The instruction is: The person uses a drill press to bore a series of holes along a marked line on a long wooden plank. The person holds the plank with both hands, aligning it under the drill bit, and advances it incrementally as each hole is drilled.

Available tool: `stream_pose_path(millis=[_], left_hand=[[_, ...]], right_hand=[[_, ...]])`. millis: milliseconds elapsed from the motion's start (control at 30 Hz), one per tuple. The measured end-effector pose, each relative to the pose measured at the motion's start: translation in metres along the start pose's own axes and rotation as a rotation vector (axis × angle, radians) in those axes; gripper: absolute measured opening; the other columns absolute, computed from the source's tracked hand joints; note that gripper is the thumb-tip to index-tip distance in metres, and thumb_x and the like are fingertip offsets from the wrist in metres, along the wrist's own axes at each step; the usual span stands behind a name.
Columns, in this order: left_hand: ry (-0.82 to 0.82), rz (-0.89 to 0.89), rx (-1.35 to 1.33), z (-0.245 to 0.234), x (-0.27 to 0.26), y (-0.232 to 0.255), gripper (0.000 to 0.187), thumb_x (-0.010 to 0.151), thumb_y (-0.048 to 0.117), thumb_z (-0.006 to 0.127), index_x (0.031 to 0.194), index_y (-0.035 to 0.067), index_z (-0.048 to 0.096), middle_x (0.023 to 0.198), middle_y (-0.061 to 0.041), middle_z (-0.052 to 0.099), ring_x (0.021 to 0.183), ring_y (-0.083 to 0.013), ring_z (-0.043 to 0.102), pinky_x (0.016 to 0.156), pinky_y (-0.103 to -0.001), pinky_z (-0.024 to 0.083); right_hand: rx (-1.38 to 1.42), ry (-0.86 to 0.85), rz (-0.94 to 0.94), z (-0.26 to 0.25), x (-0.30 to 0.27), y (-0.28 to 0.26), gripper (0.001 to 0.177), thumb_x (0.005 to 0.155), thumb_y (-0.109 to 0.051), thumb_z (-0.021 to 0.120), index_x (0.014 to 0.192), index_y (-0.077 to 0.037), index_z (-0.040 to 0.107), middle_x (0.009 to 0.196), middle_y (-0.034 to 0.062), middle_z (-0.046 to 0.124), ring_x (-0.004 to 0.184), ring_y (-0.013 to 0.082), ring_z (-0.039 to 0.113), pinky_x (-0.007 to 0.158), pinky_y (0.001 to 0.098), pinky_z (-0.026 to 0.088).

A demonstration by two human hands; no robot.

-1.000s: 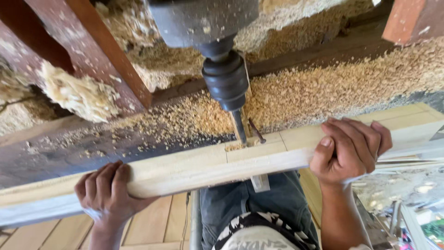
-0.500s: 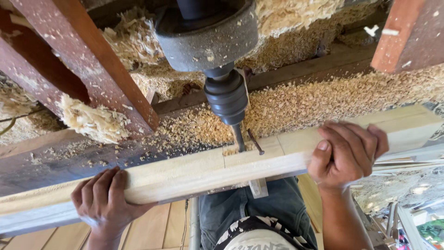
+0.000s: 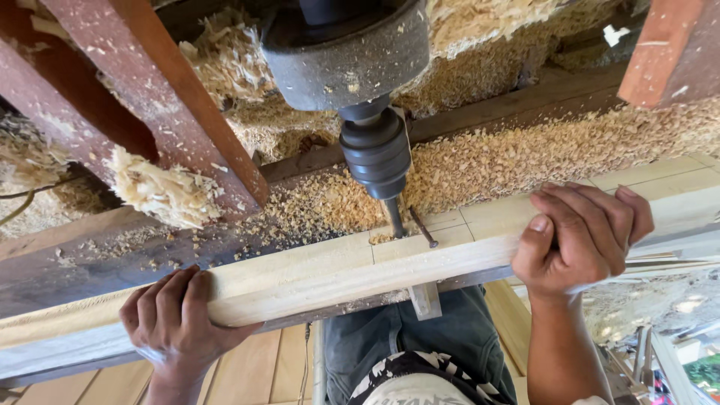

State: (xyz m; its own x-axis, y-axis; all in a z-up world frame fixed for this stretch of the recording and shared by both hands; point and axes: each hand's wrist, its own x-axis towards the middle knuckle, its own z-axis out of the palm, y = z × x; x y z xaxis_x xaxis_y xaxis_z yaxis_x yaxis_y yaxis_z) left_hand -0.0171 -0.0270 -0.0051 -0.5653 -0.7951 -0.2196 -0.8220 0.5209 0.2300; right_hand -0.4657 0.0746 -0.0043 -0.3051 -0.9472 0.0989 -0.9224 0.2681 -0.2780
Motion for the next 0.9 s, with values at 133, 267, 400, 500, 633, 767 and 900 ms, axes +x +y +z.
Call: stream_pose_path(millis=[133,267,400,500,633,767,900], left_hand=[[0.014,0.032,0.019,0.002,0.010,-0.001,0.082,0.084,0.084,0.054,0.104,0.006,0.066,0.104,-0.012,0.069,0.100,-0.0304,0.067,0.092,-0.048,0.045],[0.023,0.013,0.022,-0.001,0.013,0.001,0.080,0.084,0.082,0.056,0.104,0.006,0.066,0.105,-0.012,0.069,0.100,-0.0307,0.067,0.093,-0.049,0.046],[0.027,0.014,0.038,0.003,0.008,0.008,0.079,0.081,0.080,0.059,0.103,0.005,0.066,0.103,-0.013,0.069,0.098,-0.0311,0.067,0.091,-0.048,0.046],[0.015,0.007,-0.014,0.004,0.005,0.010,0.077,0.082,0.081,0.066,0.104,0.007,0.066,0.106,-0.011,0.070,0.100,-0.0305,0.068,0.094,-0.049,0.046],[-0.004,0.029,-0.024,0.004,-0.003,0.010,0.083,0.079,0.083,0.066,0.104,0.004,0.065,0.105,-0.014,0.069,0.098,-0.0309,0.068,0.093,-0.050,0.045],[0.000,0.022,-0.018,0.005,0.000,0.009,0.084,0.078,0.084,0.065,0.105,0.004,0.065,0.105,-0.014,0.069,0.100,-0.0312,0.068,0.094,-0.049,0.046],[-0.042,0.023,-0.011,0.003,-0.001,0.009,0.082,0.079,0.083,0.065,0.105,0.005,0.066,0.106,-0.013,0.070,0.102,-0.0296,0.068,0.096,-0.048,0.046]], right_hand=[[-0.007,-0.008,-0.027,0.003,0.006,0.007,0.033,0.106,-0.023,0.057,0.093,-0.005,0.082,0.096,0.0064,0.081,0.100,0.0227,0.071,0.114,0.0412,0.036],[0.010,-0.003,-0.039,0.006,0.007,0.007,0.033,0.106,-0.023,0.057,0.093,-0.006,0.082,0.095,0.0063,0.080,0.100,0.0227,0.070,0.115,0.0408,0.035],[0.002,-0.031,-0.039,0.005,-0.002,0.013,0.032,0.107,-0.023,0.057,0.093,-0.005,0.080,0.097,0.0065,0.080,0.098,0.0210,0.070,0.114,0.0406,0.034],[-0.027,-0.040,-0.018,-0.002,-0.009,0.004,0.033,0.108,-0.022,0.056,0.093,-0.006,0.080,0.096,0.0058,0.079,0.098,0.0221,0.069,0.113,0.0405,0.035],[-0.017,-0.053,-0.008,-0.004,-0.022,0.006,0.033,0.109,-0.024,0.056,0.095,-0.005,0.080,0.099,0.0059,0.080,0.101,0.0221,0.070,0.115,0.0400,0.036],[-0.013,-0.029,-0.015,0.000,-0.019,0.008,0.035,0.109,-0.024,0.055,0.095,-0.005,0.080,0.098,0.0060,0.080,0.101,0.0208,0.070,0.115,0.0403,0.036],[-0.010,-0.033,-0.005,-0.002,-0.021,0.007,0.035,0.109,-0.024,0.054,0.094,-0.005,0.079,0.098,0.0060,0.079,0.102,0.0204,0.070,0.115,0.0404,0.037]])
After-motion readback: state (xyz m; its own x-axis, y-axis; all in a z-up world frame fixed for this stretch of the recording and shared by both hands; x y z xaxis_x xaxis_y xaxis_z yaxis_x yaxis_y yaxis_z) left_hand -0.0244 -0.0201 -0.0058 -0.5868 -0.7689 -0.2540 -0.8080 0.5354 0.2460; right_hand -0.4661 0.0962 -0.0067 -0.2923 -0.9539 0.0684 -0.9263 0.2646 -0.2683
